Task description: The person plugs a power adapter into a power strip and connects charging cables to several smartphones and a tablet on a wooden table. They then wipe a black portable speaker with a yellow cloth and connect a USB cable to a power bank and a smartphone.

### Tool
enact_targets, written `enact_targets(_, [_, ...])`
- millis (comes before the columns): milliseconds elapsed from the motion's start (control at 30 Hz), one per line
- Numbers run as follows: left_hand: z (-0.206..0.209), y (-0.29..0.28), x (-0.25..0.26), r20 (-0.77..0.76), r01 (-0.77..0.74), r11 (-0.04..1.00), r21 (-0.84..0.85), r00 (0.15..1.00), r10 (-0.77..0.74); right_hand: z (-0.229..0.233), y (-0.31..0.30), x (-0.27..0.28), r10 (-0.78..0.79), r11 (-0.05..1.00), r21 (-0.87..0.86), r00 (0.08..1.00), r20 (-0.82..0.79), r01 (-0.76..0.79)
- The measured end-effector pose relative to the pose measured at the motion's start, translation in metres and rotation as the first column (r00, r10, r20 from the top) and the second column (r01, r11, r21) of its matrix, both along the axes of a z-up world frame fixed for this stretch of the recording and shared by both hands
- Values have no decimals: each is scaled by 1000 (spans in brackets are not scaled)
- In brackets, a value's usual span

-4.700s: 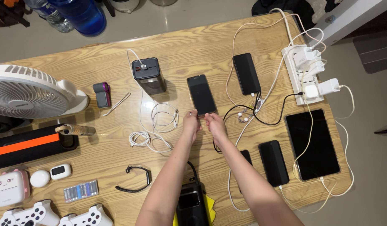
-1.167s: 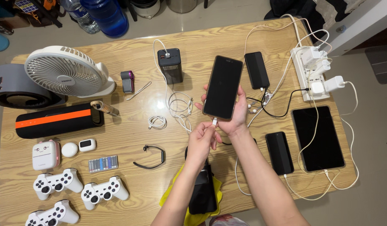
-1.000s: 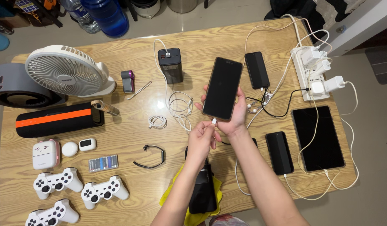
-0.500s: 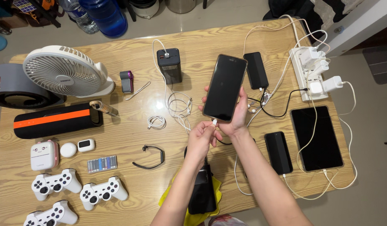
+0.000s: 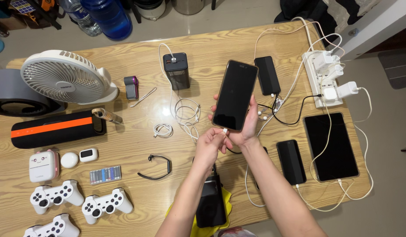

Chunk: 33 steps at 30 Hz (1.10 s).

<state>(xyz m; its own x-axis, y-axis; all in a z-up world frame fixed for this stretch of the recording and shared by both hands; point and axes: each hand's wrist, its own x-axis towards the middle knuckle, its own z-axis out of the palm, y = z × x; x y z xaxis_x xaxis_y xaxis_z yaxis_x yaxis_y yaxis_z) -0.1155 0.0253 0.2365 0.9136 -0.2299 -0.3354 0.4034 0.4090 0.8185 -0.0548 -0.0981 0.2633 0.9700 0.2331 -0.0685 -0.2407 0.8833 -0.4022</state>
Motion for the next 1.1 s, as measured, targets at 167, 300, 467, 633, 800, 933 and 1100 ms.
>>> enact_targets(167, [2, 0, 4, 2, 22, 1000, 2, 1000, -22, 0, 1, -2, 12, 1000, -3, 1000, -20, -12])
enact_targets(300, [13, 0, 13, 33, 72, 997, 20, 997, -73, 6, -2, 5, 21, 1000, -16, 997, -71, -22])
enact_targets(467, [17, 3, 24, 135, 152, 918, 366, 968, -214, 25, -16, 27, 50, 978, -206, 999, 21, -45])
enact_targets(633, [-31, 51, 62, 474, -511, 574, 640, 850, 229, 53, -45, 59, 78, 940, -337, 994, 75, -49])
enact_targets(800, [-109, 91, 133, 416, -423, 429, 798, 902, 115, 79, -65, 100, 39, 913, -408, 990, 136, 20])
enact_targets(933, [-145, 70, 159, 217, -203, 758, 620, 973, 83, 97, -80, 143, 3, 918, -391, 984, 177, 67])
enact_targets(1100, [-132, 38, 173, -15, -118, 942, 315, 992, 129, 90, -102, 190, -19, 907, -400, 962, 274, 132])
